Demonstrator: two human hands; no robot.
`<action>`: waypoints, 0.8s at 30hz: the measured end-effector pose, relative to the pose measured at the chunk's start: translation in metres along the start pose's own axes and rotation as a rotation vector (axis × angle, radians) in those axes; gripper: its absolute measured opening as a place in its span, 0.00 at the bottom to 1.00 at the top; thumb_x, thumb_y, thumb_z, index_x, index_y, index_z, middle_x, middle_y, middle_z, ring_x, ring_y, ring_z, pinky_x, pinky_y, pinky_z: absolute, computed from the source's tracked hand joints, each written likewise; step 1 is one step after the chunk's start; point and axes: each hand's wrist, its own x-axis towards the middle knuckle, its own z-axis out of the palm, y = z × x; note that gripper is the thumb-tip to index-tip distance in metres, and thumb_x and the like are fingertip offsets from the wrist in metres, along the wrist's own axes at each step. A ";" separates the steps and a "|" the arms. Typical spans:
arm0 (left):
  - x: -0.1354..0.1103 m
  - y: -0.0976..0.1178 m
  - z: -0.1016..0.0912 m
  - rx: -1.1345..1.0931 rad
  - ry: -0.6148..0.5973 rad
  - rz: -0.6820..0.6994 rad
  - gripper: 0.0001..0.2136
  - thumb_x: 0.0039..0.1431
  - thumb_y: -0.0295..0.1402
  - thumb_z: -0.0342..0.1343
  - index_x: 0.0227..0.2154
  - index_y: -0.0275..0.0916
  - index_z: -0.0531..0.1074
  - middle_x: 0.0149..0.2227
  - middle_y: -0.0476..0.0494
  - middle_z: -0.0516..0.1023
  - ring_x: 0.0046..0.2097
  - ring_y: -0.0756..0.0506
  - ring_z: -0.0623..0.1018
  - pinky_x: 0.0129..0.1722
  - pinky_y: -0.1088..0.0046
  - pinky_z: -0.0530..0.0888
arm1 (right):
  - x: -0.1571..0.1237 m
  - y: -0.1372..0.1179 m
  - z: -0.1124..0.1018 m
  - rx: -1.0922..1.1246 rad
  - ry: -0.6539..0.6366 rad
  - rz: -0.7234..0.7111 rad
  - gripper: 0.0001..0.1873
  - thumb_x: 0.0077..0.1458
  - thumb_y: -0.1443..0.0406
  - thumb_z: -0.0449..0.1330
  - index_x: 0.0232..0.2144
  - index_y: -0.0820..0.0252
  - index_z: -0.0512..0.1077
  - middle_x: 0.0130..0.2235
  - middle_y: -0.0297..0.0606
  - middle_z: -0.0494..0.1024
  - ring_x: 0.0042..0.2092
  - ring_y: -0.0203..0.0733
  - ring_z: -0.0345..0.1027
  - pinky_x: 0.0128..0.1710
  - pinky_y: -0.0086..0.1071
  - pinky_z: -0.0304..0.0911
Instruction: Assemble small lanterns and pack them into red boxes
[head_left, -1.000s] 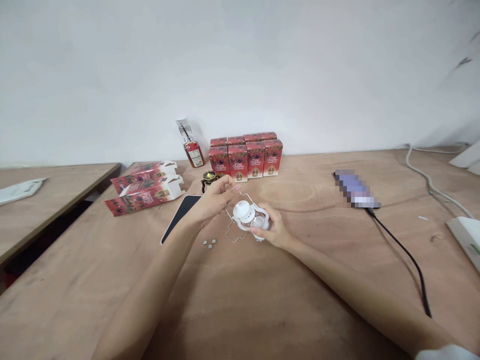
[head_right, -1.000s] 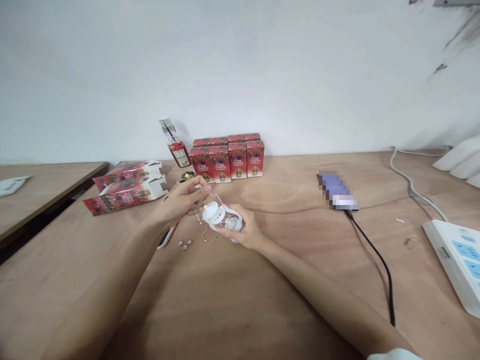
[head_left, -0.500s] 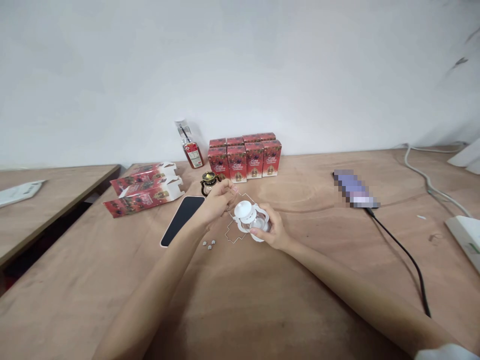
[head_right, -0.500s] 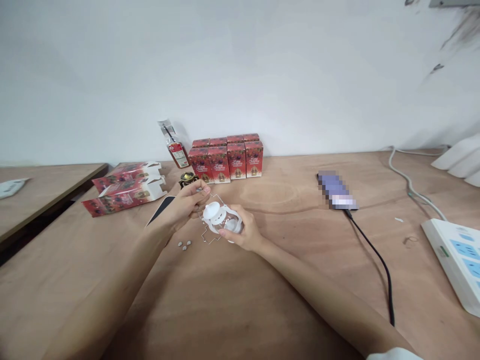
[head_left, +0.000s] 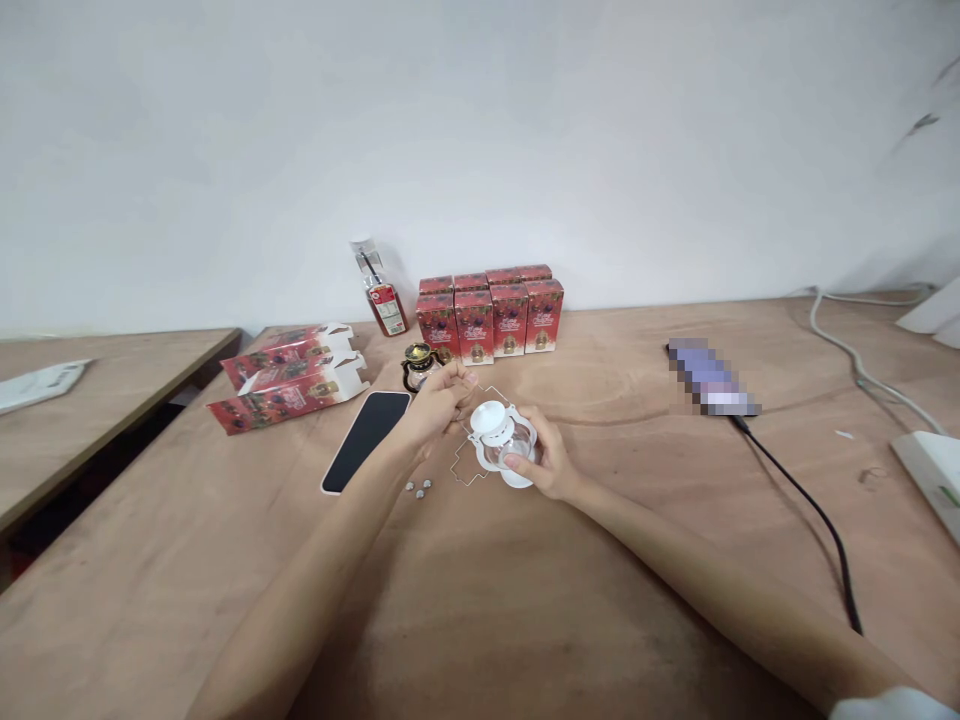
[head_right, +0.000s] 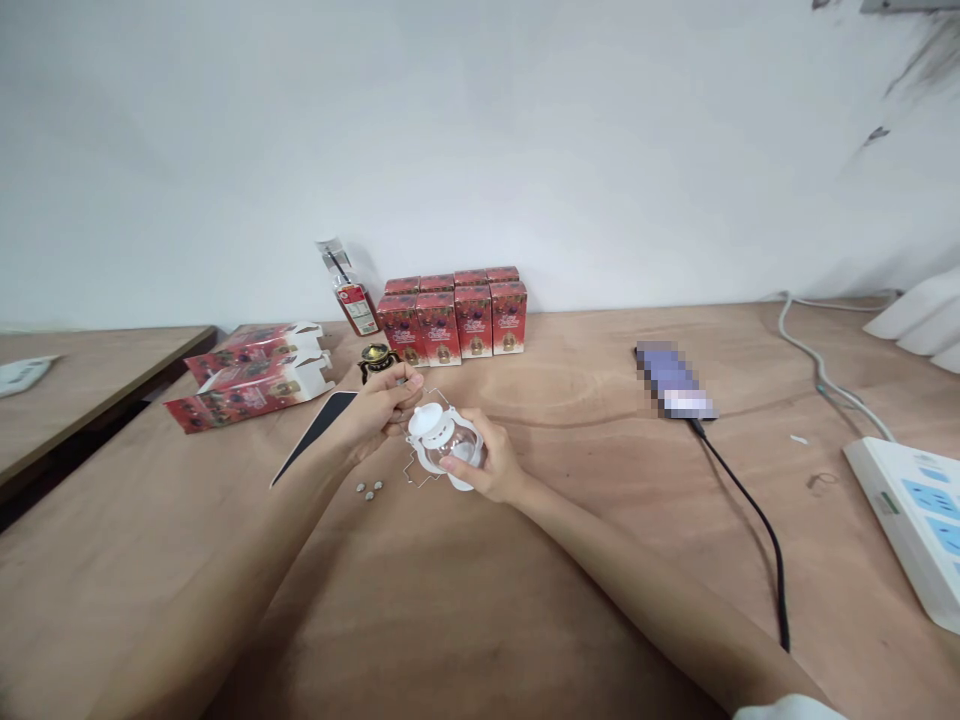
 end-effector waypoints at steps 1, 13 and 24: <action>0.001 0.000 0.000 -0.001 -0.004 -0.002 0.10 0.57 0.32 0.53 0.25 0.40 0.56 0.14 0.61 0.50 0.14 0.58 0.48 0.12 0.87 0.44 | 0.000 0.000 0.000 0.000 0.000 0.003 0.22 0.51 0.54 0.60 0.45 0.58 0.63 0.35 0.35 0.73 0.34 0.39 0.68 0.34 0.32 0.62; 0.020 -0.023 -0.015 0.023 -0.052 -0.018 0.16 0.48 0.38 0.61 0.23 0.39 0.58 0.16 0.59 0.56 0.14 0.59 0.53 0.12 0.86 0.46 | 0.002 -0.002 -0.002 0.063 -0.037 0.085 0.23 0.49 0.53 0.61 0.43 0.59 0.65 0.33 0.34 0.72 0.32 0.37 0.64 0.32 0.30 0.60; 0.024 -0.048 -0.003 0.007 0.030 0.116 0.22 0.39 0.49 0.64 0.21 0.37 0.61 0.16 0.57 0.61 0.16 0.57 0.58 0.16 0.81 0.54 | 0.004 -0.002 -0.001 0.065 -0.064 0.146 0.22 0.49 0.52 0.61 0.42 0.58 0.66 0.34 0.34 0.73 0.33 0.38 0.65 0.33 0.31 0.61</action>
